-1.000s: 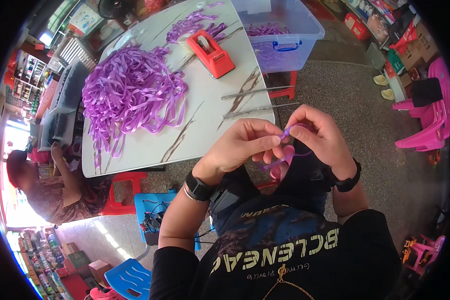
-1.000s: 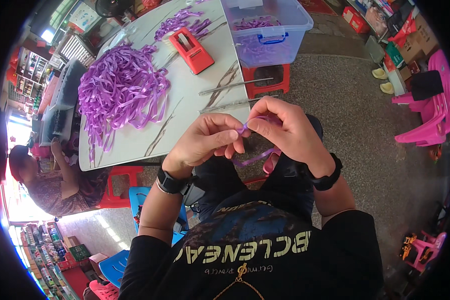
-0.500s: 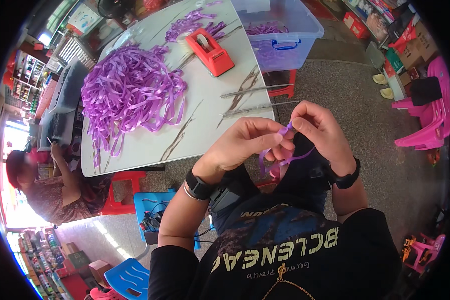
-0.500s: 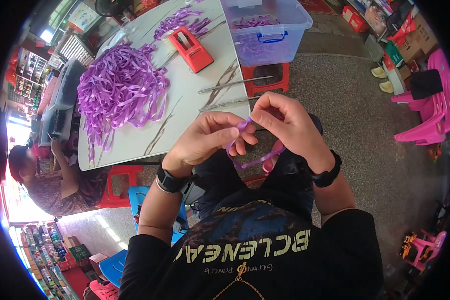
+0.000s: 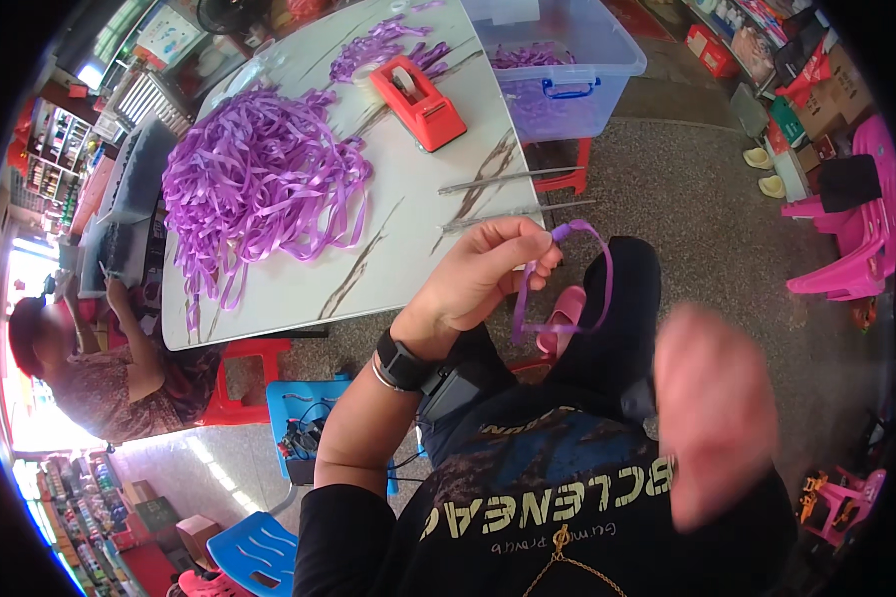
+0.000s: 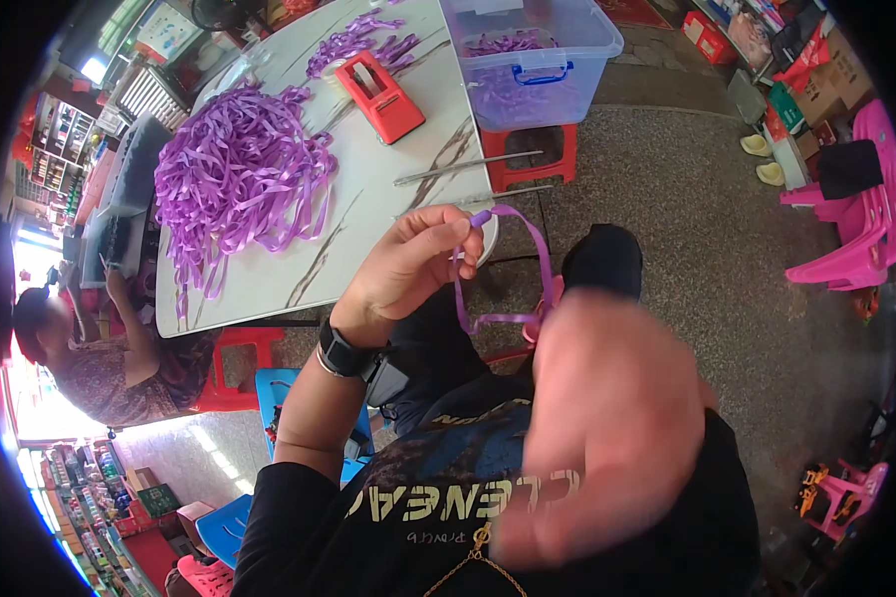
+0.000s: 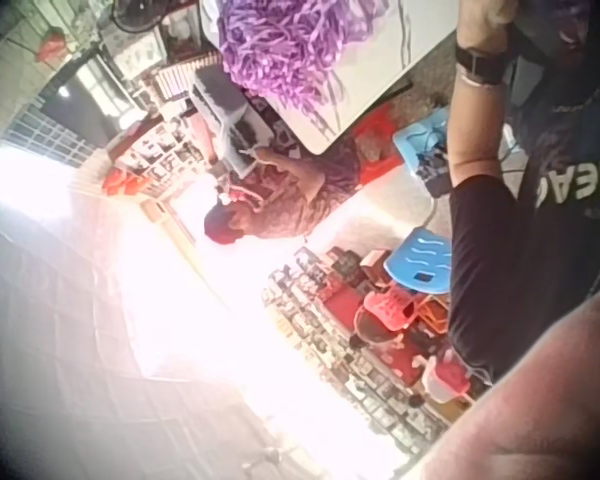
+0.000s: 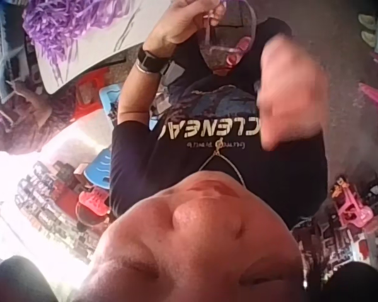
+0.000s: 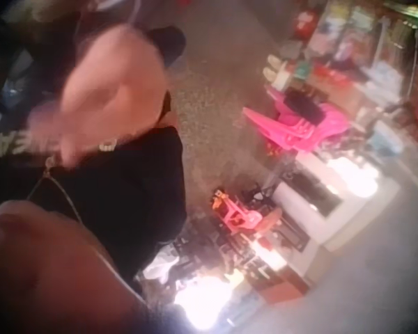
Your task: The recorder is crafting decorative flowers or items using purple ribbons, securing them with tape onto small sticks.
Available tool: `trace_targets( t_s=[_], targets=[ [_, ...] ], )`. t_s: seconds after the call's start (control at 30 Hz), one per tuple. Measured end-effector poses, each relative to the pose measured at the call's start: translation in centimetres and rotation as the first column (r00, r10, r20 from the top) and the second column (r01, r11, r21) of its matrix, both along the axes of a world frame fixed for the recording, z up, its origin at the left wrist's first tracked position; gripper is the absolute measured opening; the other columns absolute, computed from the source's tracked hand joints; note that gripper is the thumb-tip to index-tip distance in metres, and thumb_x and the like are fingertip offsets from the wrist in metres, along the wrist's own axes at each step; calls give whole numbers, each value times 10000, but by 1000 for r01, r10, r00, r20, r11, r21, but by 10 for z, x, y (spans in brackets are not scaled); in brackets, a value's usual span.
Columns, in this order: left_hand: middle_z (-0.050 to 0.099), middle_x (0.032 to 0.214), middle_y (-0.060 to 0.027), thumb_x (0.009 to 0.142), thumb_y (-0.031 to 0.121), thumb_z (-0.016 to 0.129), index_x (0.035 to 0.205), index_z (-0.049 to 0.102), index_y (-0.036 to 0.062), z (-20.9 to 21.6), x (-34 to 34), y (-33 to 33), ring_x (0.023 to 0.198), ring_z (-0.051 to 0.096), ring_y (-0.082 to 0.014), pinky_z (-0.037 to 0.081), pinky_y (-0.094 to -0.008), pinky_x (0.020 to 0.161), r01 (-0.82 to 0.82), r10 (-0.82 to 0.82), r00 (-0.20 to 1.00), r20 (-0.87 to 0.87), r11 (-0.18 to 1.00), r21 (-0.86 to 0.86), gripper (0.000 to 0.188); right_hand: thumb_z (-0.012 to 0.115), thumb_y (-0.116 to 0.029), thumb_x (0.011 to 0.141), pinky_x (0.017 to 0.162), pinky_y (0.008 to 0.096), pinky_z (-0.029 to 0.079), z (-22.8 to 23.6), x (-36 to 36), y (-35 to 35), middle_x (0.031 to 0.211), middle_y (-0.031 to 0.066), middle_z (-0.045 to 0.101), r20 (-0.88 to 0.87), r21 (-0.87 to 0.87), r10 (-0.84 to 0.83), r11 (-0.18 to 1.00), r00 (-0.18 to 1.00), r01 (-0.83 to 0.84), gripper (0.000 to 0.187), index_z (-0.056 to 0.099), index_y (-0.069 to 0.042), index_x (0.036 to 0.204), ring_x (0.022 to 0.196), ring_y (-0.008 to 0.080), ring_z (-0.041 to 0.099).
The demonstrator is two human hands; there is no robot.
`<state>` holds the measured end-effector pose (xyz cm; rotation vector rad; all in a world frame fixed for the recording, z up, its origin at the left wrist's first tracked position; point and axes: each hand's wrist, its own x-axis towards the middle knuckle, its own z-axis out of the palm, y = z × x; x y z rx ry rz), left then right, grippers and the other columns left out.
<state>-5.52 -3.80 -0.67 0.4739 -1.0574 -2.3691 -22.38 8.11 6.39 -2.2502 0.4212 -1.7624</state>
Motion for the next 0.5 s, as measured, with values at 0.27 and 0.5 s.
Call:
trace_targets(
  t_s=[0.27,0.5],
  targets=[
    [602,800,-10,868,148,545,841,602,45,1,-3,-3,707,540,-69,446,-210,648,-22,22,1000,13,999,29,121,683,-327,767,474,185,252,21,24,5,716,-49,509,223,14,573,807,789,-590,183,651,-332,947,494,62,366],
    [585,796,-17,880,180,533,804,594,58,1,-2,-3,697,529,-91,446,-242,673,-71,70,995,73,997,7,156,696,-291,755,460,194,249,20,25,0,731,-42,525,214,-6,618,775,757,-632,181,650,-307,930,480,56,363]
  ],
)
